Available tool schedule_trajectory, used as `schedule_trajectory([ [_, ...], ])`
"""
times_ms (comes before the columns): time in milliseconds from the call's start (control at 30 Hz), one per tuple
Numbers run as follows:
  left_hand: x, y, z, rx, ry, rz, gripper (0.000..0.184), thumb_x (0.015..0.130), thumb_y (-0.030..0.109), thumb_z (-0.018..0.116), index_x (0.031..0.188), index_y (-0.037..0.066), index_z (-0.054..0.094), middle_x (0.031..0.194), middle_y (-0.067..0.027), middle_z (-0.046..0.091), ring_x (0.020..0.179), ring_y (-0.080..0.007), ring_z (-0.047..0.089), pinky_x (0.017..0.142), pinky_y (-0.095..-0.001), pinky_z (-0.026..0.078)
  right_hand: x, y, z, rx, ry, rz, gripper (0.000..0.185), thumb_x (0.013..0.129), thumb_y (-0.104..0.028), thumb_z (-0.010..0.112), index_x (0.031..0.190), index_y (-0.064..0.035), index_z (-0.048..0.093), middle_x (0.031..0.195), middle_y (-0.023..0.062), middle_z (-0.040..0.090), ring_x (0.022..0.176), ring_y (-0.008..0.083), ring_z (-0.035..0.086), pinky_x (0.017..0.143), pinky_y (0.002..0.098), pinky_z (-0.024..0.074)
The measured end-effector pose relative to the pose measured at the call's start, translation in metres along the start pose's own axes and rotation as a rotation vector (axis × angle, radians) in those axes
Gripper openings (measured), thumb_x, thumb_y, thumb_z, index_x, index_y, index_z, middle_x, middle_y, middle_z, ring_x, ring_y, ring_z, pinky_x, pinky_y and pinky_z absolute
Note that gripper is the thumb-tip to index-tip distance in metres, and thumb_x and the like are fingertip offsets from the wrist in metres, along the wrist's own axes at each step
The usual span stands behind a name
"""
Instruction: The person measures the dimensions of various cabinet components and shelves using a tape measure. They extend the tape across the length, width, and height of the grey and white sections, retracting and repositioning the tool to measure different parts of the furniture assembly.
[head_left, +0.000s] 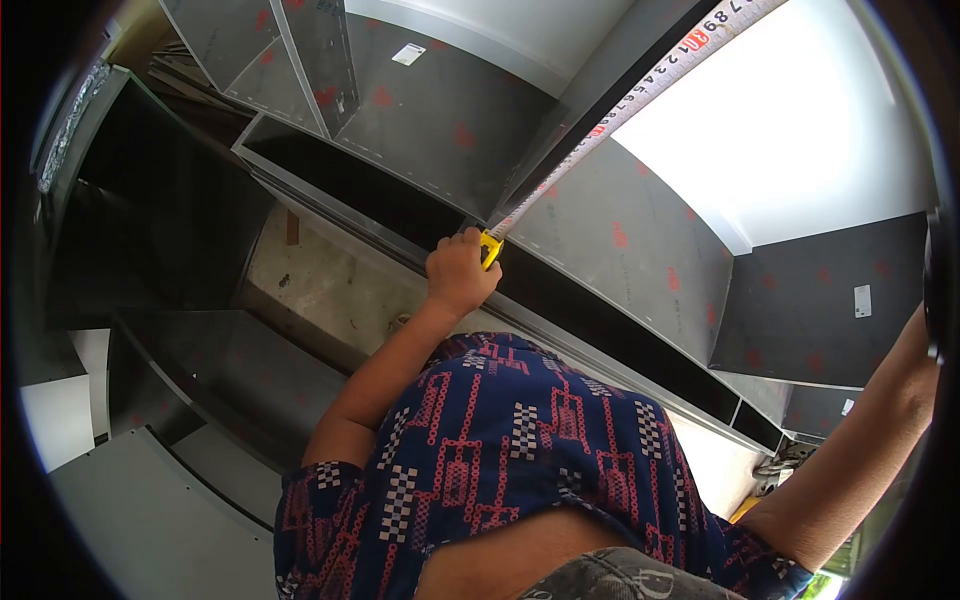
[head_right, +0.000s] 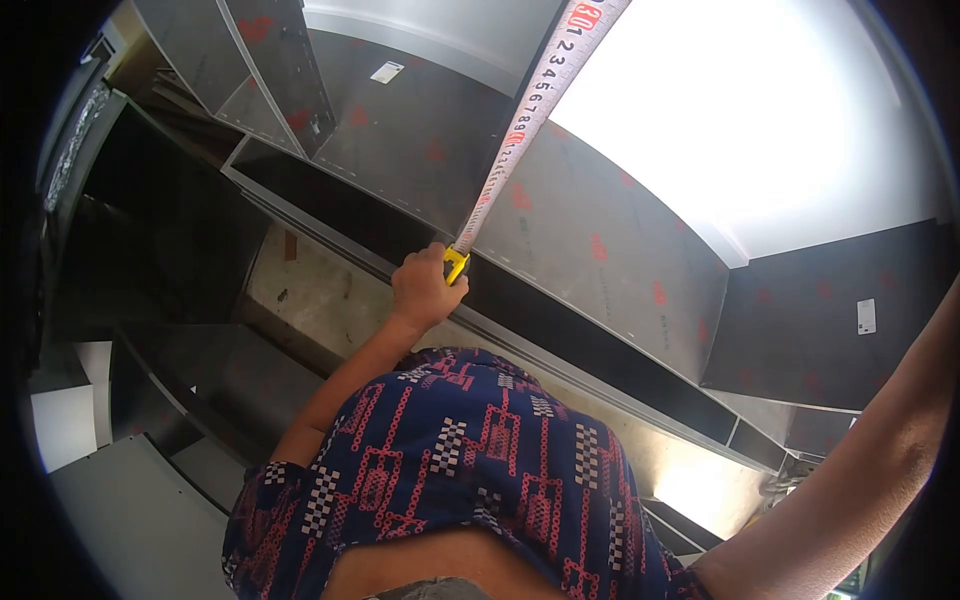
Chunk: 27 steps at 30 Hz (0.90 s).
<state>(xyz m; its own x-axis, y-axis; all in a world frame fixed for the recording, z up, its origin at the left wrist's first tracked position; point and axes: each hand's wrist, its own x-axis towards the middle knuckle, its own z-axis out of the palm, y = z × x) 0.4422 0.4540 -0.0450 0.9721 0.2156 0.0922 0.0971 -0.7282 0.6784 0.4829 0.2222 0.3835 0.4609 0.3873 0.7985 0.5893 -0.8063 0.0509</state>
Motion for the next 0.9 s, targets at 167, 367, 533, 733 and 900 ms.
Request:
schedule_trajectory([
  [167,0.001,0.003,0.000,0.036,0.012,-0.005,0.035,0.066,0.026,0.070,0.088,0.004,0.054,0.082,-0.0121,0.061,0.077,-0.0297,0.059,0.065,-0.0424,0.049,-0.003,0.004,-0.003,0.008,-0.005,0.013,0.017,0.079,-0.020,0.071,0.078,-0.0032,0.069,0.068,0.0028,0.060,0.064,0.0126,0.054,0.061,0.0299,0.0423],
  [367,-0.001,0.000,0.005,-0.026,0.072,-0.022,0.036,0.063,0.030,0.072,0.086,0.006,0.056,0.081,-0.0117,0.061,0.078,-0.0314,0.059,0.065,-0.0439,0.048,-0.013,0.009,-0.013,0.012,-0.019,0.033,0.017,0.079,-0.020,0.071,0.078,-0.0032,0.069,0.068,0.0029,0.060,0.064,0.0127,0.054,0.062,0.0300,0.0425],
  [533,0.000,-0.006,0.012,-0.001,0.090,0.013,0.037,0.062,0.029,0.071,0.087,0.006,0.056,0.080,-0.0114,0.062,0.078,-0.0303,0.059,0.066,-0.0427,0.047,-0.021,0.022,-0.020,0.024,-0.028,0.065,0.017,0.079,-0.020,0.071,0.078,-0.0032,0.069,0.069,0.0031,0.060,0.064,0.0127,0.054,0.062,0.0301,0.0427],
  [733,-0.004,-0.001,0.009,0.059,0.076,0.051,0.035,0.063,0.028,0.070,0.087,0.006,0.057,0.080,-0.0108,0.062,0.086,-0.0281,0.056,0.071,-0.0403,0.042,-0.024,0.024,-0.016,0.049,-0.024,0.063,0.017,0.079,-0.020,0.071,0.078,-0.0032,0.069,0.069,0.0032,0.061,0.064,0.0128,0.054,0.063,0.0302,0.0429],
  [900,-0.005,0.000,0.000,0.046,0.059,0.065,0.034,0.064,0.029,0.070,0.086,0.005,0.059,0.082,-0.0123,0.063,0.096,-0.0287,0.051,0.082,-0.0424,0.034,-0.029,0.026,-0.017,0.048,-0.023,0.052,0.017,0.079,-0.020,0.071,0.078,-0.0032,0.069,0.070,0.0033,0.061,0.064,0.0128,0.055,0.063,0.0303,0.0431],
])
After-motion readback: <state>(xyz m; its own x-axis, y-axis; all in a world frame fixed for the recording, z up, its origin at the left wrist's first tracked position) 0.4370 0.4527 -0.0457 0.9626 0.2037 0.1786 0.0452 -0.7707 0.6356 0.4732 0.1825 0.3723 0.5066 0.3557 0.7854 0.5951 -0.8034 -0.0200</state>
